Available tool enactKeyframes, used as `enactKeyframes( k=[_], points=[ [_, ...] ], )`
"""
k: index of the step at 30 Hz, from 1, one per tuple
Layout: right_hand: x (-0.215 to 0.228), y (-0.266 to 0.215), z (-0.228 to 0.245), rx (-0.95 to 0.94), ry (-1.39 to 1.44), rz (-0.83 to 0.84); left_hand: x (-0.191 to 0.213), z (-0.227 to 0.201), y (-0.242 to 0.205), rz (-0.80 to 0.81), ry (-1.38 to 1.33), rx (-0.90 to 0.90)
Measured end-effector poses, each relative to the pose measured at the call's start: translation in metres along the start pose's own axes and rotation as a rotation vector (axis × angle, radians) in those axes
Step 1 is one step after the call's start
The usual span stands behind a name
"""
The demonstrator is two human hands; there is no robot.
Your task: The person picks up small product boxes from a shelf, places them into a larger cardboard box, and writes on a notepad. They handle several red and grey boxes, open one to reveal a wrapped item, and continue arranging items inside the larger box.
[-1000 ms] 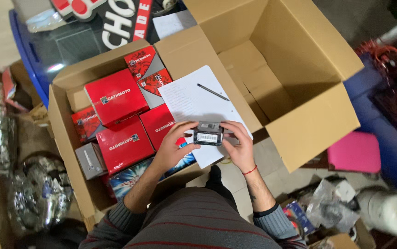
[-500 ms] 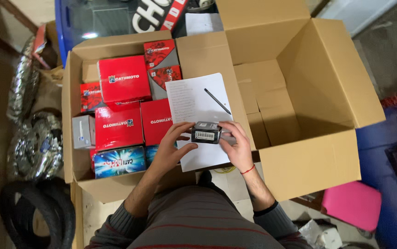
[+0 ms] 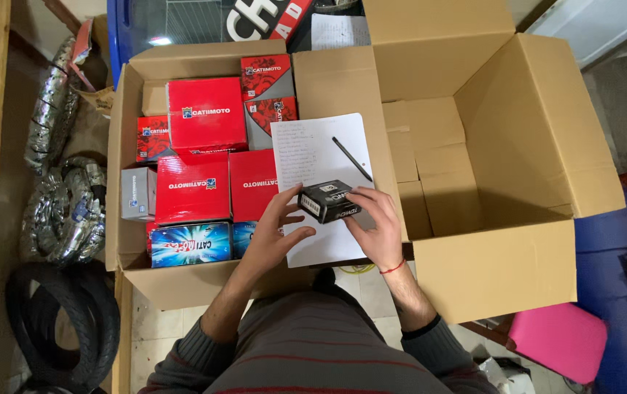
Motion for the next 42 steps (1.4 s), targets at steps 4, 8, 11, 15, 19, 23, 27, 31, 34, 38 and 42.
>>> enactKeyframes(
  k=[4, 8, 11, 15, 19, 23, 27, 31, 34, 38, 42],
  points=[
    [-0.005, -0.003, 0.001, -0.017, -0.039, -0.012, 0.003, -0.007, 0.004, 0.03, 0.074, -0.058],
    [-0.012, -0.004, 0.001, -0.078, -0.004, -0.004, 0.009, 0.0, 0.008, 0.041, 0.093, -0.093],
    [-0.015, -0.004, 0.0, -0.142, 0.051, -0.013, 0.012, 0.003, 0.011, 0.051, 0.078, -0.074],
    [-0.015, -0.009, 0.004, -0.359, 0.183, -0.011, 0.013, 0.011, 0.013, 0.081, 0.046, -0.027],
    [-0.019, -0.027, -0.014, -0.435, 0.227, -0.007, 0.015, 0.018, 0.012, 0.095, 0.025, -0.02],
    [-0.027, -0.037, -0.018, -0.507, 0.273, 0.005, 0.015, 0.015, 0.007, 0.108, 0.002, 0.038],
    [-0.034, -0.044, -0.019, -0.543, 0.321, 0.005, 0.016, 0.01, 0.006, 0.086, 0.009, 0.072],
    [-0.039, -0.048, -0.019, -0.545, 0.337, 0.006, 0.016, 0.026, 0.01, 0.085, -0.008, 0.047],
    [-0.038, -0.05, -0.023, -0.543, 0.336, 0.013, 0.015, 0.027, 0.01, 0.074, 0.002, 0.06],
    [-0.037, -0.056, -0.03, -0.529, 0.31, 0.045, 0.012, 0.029, 0.01, 0.061, -0.045, 0.058],
    [-0.031, -0.049, -0.021, -0.464, 0.299, 0.08, 0.011, 0.028, 0.01, 0.058, -0.054, 0.059]
  ],
)
Point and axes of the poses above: each hand's wrist, its own y-axis towards the middle knuckle, its own x-axis out of the back of the hand, z = x × y, the point moved 6 cm from there along y, towards the middle knuckle, and after that the axes turned 5 degrees about x, right-handed, at the moved point
